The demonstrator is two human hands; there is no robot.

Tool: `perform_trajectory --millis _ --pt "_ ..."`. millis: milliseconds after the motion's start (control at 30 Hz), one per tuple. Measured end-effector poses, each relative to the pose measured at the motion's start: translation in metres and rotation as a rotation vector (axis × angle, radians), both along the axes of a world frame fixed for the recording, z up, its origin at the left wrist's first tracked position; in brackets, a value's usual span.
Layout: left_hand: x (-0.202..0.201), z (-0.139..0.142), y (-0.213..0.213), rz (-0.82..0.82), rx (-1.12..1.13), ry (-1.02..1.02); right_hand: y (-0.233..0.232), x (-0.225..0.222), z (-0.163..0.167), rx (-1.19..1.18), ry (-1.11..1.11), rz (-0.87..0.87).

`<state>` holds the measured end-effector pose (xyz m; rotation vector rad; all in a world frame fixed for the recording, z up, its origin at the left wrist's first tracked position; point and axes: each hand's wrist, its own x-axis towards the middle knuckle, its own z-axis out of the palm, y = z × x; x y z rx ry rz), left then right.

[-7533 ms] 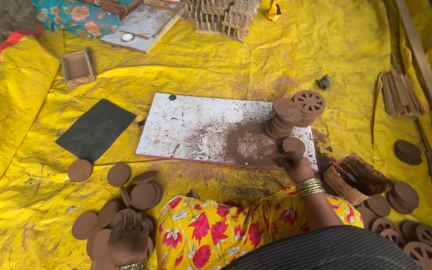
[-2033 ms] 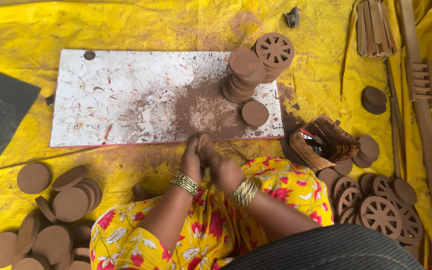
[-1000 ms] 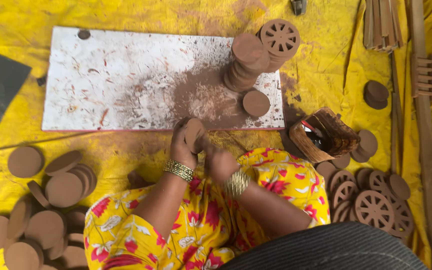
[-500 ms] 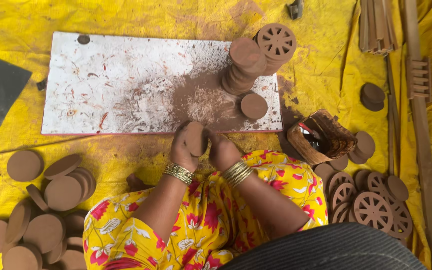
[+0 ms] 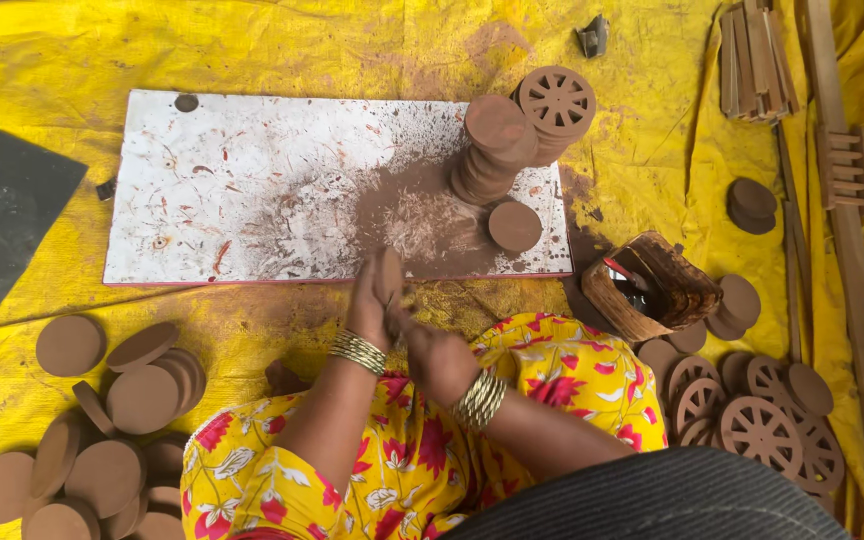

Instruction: The person sits on the floor and smooths the edges of round clay discs by hand, rubbing each disc between the palms and fingers. Finished discs are stacked on a white board alongside wheel-shaped clay pieces, with more discs spread on the tarp around them.

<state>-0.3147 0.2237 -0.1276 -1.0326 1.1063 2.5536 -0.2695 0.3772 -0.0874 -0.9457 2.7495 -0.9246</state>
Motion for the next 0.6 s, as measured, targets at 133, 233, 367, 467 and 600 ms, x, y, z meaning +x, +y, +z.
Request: perform_trajectory --millis 133,233,367,467,600 --pt "0.000 0.000 0.002 0.034 0.093 -0.154 0.002 -0.015 -0.006 0.014 0.111 0.034" --pt "0.010 -0.007 0.024 -0.044 0.325 0.192 0.006 -0.029 -0.016 0.072 0.097 -0.131" --pt "0.004 -0.015 0.012 -0.027 0.222 0.053 0.005 -0.011 -0.025 0.136 0.077 -0.070" --pt "-0.002 -0.019 -0.003 0.057 0.187 -0.056 0.005 -0.009 -0.023 -0.028 0.190 0.037" --pt "0.009 -0.026 0.016 0.030 0.336 0.041 0.004 -0.019 -0.014 0.290 0.022 -0.107"
